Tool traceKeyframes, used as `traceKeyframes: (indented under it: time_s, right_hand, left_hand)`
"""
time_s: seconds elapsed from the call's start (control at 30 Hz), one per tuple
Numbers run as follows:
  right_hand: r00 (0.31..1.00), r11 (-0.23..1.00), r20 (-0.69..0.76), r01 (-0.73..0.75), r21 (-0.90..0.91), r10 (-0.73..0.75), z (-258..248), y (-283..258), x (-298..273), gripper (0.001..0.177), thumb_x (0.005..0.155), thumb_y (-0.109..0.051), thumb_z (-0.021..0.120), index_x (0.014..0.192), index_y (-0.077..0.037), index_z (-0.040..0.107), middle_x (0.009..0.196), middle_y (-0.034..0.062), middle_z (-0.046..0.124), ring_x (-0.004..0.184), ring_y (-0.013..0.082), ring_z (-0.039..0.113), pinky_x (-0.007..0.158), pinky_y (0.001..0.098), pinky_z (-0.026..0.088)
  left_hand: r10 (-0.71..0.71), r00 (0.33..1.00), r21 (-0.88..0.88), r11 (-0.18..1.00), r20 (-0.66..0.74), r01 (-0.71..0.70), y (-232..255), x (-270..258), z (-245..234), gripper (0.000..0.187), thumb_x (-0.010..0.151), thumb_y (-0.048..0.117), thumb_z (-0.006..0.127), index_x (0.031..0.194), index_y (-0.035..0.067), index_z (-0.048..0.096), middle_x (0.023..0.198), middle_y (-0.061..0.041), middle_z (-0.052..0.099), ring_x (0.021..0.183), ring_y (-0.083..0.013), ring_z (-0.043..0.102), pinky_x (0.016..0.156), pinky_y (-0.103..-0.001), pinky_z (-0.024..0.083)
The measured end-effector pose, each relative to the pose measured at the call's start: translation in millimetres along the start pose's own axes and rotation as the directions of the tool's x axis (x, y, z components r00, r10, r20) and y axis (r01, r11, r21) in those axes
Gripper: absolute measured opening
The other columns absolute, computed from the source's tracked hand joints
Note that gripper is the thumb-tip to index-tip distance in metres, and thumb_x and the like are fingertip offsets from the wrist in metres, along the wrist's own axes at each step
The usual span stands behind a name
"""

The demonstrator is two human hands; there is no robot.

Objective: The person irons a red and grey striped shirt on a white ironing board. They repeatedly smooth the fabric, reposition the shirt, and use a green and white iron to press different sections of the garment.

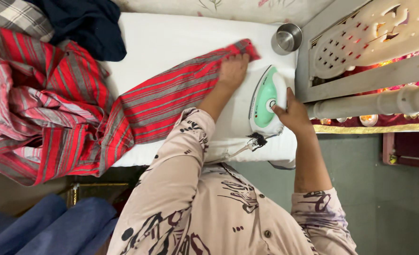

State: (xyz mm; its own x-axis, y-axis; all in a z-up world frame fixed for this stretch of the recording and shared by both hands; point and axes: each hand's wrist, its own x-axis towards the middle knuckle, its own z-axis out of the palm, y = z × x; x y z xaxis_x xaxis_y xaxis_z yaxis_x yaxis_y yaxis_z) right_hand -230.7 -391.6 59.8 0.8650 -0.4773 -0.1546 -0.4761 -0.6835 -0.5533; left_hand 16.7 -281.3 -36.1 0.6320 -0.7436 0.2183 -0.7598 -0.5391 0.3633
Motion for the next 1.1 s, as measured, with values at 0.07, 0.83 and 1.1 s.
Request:
traceKeyframes:
  time_s: [0.07, 0.83, 1.1]
  right_hand:
    - [1.0, 0.982, 0.028, -0.001, 0.187, -0.005, 3.0, -0.7, 0.9, 0.077, 0.092, -0.018, 0.073, 0.153, 0.008, 0.033, 0.121, 0.0279, 0.068, 0.108, 0.0336, 0.07, 0.093, 0.041, 0.052]
    - [0.919, 0.931, 0.324, 0.104, 0.35, -0.225, 18.7, -195.0, -29.1, 0.078, 0.091, 0.0, 0.053, 0.161, -0.021, 0.026, 0.157, 0.0175, 0.049, 0.102, 0.0338, 0.066, 0.088, 0.0396, 0.056]
    - [0.876, 0.892, 0.227, 0.365, 0.266, -0.426, 28.9, -163.5, -22.9, 0.081, 0.088, 0.005, 0.056, 0.162, -0.019, 0.034, 0.153, 0.0228, 0.052, 0.129, 0.0305, 0.058, 0.1, 0.039, 0.051]
  left_hand:
    - [-0.037, 0.999, -0.304, 0.952, -0.012, 0.031, 10.0, -5.9, -12.8, 0.018, 0.097, 0.015, 0.053, 0.112, 0.008, 0.061, 0.102, -0.015, 0.07, 0.096, -0.0357, 0.069, 0.078, -0.05, 0.054]
    - [-0.244, 0.912, 0.093, 0.953, -0.328, 0.288, -188.2, -222.5, -142.2, 0.05, 0.095, 0.027, 0.07, 0.139, 0.005, 0.06, 0.133, -0.015, 0.06, 0.12, -0.0348, 0.052, 0.103, -0.057, 0.037]
    - [-0.281, 0.916, 0.214, 0.913, -0.286, 0.347, -206.6, -220.6, -152.0, 0.017, 0.09, 0.015, 0.068, 0.106, 0.012, 0.067, 0.105, -0.01, 0.065, 0.103, -0.033, 0.059, 0.091, -0.05, 0.041]
